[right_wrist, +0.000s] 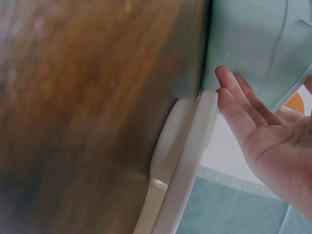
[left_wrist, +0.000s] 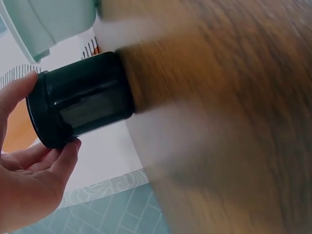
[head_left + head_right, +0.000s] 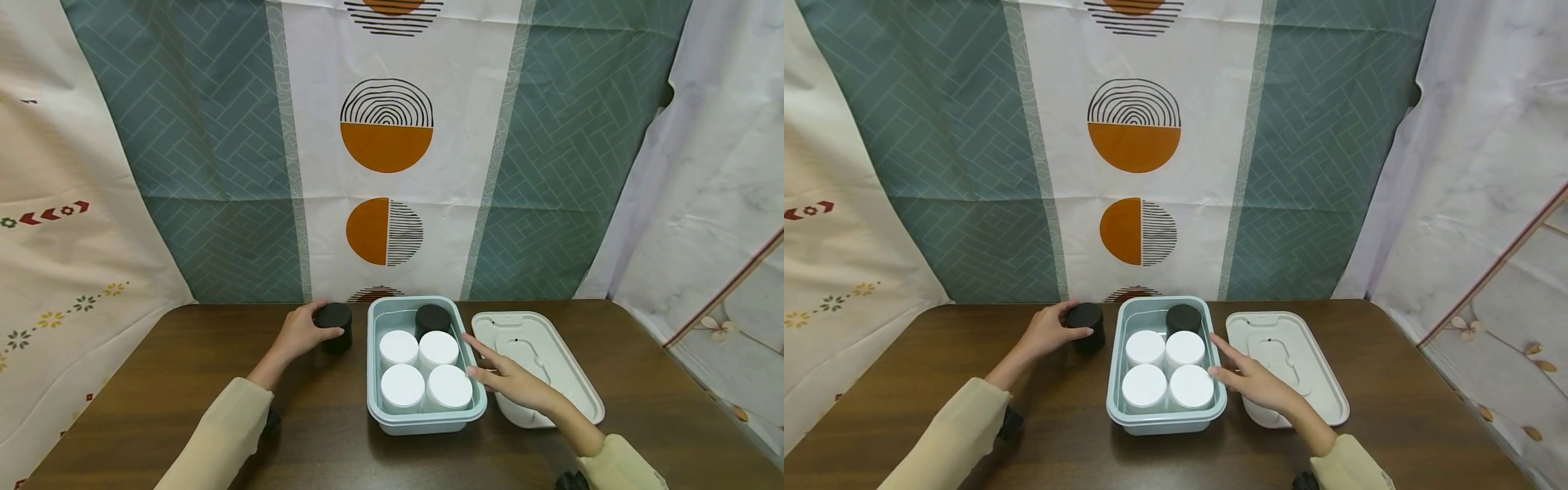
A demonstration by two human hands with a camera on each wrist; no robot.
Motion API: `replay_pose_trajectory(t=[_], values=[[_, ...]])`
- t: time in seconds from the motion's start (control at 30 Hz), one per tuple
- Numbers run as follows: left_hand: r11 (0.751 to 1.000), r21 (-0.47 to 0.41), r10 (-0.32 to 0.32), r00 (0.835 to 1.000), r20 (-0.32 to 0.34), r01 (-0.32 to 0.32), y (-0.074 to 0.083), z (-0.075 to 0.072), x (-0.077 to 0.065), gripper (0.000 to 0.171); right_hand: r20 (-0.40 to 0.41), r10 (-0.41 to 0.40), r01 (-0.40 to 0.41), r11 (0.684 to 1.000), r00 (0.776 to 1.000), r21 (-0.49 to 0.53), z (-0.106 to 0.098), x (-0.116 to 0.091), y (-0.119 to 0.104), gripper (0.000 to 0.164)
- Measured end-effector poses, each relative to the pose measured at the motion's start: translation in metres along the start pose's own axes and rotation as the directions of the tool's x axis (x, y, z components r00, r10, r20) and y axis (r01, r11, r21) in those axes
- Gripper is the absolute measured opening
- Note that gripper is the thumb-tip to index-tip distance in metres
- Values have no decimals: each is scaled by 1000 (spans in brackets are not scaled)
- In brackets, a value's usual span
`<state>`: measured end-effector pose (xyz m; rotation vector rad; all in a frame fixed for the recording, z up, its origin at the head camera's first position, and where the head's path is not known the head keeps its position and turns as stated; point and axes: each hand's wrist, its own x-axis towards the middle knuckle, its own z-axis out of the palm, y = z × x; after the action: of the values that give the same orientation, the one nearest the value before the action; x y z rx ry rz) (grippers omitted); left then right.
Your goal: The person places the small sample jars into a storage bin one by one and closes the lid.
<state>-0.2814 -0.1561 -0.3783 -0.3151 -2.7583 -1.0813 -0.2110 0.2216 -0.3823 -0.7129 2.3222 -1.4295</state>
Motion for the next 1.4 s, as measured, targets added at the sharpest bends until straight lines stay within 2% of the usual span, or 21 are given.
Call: replay_pose_trajectory(t=[0.23,0.43,0.63,0.83,1.13,1.23,1.4], values=[[1000,5,8,999,-50,-8,10,-10,3,68,-3,-1,1,1000,1000,-11,0,1,0,64],[995,-93,20,996,-84,-27,32,-26,8,69,0,-7,7,1000,1000,-15,-1,1,0,64],[980,-182,61,993,-96,-78,53,-31,14,70,2,-12,13,1000,1000,-12,-1,1,0,64],[962,-255,81,993,-82,-99,75,-25,18,69,-3,-2,2,1000,1000,-16,-1,0,-1,64],[948,-301,99,994,-42,-107,97,-4,20,68,4,-11,11,1000,1000,2,-1,1,2,64],[950,-296,95,995,-20,-96,99,5,21,68,3,-10,10,1000,1000,4,-1,1,2,64],[970,-228,86,996,15,-80,99,21,22,67,2,-7,7,1000,1000,1,-1,0,3,64]])
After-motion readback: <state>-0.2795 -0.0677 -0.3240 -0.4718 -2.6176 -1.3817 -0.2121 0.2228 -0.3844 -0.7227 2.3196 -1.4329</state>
